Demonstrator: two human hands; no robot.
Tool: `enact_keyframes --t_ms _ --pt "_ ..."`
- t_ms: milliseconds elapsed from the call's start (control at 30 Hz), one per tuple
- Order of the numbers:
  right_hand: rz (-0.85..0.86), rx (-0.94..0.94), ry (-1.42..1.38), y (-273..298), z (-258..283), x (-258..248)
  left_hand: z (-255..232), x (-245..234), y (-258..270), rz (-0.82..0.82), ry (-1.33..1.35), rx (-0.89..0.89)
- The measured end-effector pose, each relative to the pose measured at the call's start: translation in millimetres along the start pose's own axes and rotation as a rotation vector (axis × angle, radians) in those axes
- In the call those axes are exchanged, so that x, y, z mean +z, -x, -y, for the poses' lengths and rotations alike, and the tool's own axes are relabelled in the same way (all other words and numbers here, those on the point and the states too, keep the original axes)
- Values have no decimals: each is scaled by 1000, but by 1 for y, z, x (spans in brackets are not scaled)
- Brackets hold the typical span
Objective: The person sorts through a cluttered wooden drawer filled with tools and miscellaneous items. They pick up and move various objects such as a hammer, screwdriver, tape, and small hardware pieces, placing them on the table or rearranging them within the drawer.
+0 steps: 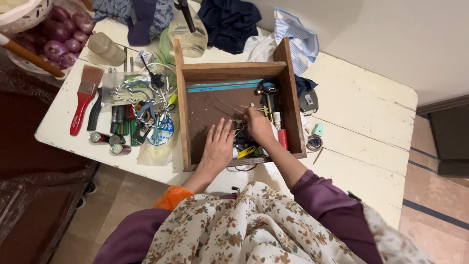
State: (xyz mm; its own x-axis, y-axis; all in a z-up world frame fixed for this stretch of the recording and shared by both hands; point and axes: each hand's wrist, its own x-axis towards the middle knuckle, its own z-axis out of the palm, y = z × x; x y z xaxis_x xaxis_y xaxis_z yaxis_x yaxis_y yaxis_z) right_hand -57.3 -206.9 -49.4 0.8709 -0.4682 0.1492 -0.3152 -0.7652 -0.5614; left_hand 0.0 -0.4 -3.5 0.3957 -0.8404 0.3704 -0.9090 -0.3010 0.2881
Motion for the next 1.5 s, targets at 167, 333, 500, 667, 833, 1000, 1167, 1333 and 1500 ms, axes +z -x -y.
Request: enact_keyframes --t_ms 167,333,500,667,833,1000,1167,1333,1500 --pt "-66 170 20 16 8 -26 3 8 1 -3 54 -56" --pt "-296 212 -20 34 17 -53 6 11 1 53 90 -110" --pt "-571 364 -144 59 22 -89 13 20 1 179 126 -208" --pt "-835 517 -194 83 -31 -103 25 36 10 75 173 -289" --pt "-992 564 -64 123 -115 -80 28 39 9 86 212 -406" --pt "-881 1013 -141 142 -150 -53 28 38 9 85 214 -410" --pt "-788 1254 -193 145 -151 -39 28 38 7 88 207 -426" --pt "-685 1175 -186 154 -151 -25 26 31 5 106 222 -427" --pt "-596 1152 -199 166 -149 -17 24 26 3 113 240 -444"
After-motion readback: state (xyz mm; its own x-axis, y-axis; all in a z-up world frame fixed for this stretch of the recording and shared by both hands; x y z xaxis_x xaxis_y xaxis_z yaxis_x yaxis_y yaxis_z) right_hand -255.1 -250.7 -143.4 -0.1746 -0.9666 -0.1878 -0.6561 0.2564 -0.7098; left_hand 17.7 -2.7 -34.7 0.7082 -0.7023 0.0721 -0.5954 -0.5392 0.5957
